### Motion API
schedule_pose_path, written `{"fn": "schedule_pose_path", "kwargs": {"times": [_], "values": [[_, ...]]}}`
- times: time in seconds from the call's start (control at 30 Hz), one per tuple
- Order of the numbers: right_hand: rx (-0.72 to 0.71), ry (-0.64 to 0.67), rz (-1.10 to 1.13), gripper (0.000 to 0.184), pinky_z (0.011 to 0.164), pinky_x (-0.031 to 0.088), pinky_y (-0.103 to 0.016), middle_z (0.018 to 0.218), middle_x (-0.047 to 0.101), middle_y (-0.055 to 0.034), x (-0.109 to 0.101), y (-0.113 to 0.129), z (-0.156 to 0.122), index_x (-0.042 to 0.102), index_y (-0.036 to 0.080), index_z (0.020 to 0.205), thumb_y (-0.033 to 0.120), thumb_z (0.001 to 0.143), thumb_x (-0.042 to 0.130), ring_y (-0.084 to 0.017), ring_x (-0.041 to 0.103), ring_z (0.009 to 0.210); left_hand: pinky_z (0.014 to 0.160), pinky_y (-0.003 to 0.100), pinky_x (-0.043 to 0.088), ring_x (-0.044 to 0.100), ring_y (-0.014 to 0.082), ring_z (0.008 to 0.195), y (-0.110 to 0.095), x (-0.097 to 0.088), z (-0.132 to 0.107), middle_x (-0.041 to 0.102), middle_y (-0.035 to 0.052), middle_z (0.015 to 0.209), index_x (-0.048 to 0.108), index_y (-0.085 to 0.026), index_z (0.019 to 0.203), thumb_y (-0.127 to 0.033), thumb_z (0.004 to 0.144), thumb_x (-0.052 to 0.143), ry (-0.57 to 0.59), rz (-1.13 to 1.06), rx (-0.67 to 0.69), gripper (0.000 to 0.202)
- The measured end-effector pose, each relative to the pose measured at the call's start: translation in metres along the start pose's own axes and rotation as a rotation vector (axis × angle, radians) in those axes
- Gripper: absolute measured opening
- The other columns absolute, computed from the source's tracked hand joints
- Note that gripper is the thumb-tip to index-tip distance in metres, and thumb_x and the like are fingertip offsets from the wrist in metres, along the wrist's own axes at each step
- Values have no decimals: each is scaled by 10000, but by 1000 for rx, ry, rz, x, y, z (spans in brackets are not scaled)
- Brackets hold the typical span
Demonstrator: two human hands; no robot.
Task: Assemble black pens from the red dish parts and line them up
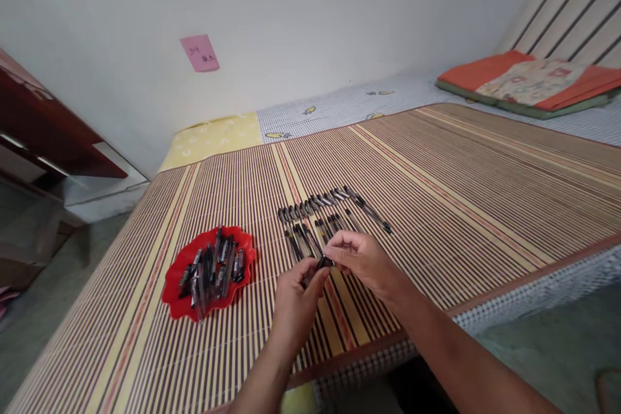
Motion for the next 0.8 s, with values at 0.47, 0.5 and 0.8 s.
{"fn": "schedule_pose_path", "kwargs": {"times": [0.47,0.5,0.8], "values": [[43,111,47,303,603,423,-265,658,561,30,-5,1,1,638,190,768,477,810,728,-120,511,612,336,214,110,285,45,278,5,14,-3,620,3,520,581,-158,835,-574,884,574,252,-401,-211,418],[44,112,32,300,609,428,-267,651,565,30,-5,1,0,642,188,753,467,802,740,-121,515,612,335,214,106,282,45,278,6,14,-3,610,-2,510,584,-157,833,-568,885,576,261,-408,-214,414],[33,264,93,272,802,493,-320,969,713,-52,-7,8,-3,697,202,1051,413,883,673,-169,654,850,321,210,100,224,42,280,5,18,-6,555,-17,446,592,-152,806,-520,898,577,350,-561,-286,380]]}}
Point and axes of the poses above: each hand's wrist, its own z-axis towards the middle knuckle, its own x-axis out of the palm, y = z × x, the point moved 4 cm from there along z, towards the middle knuckle
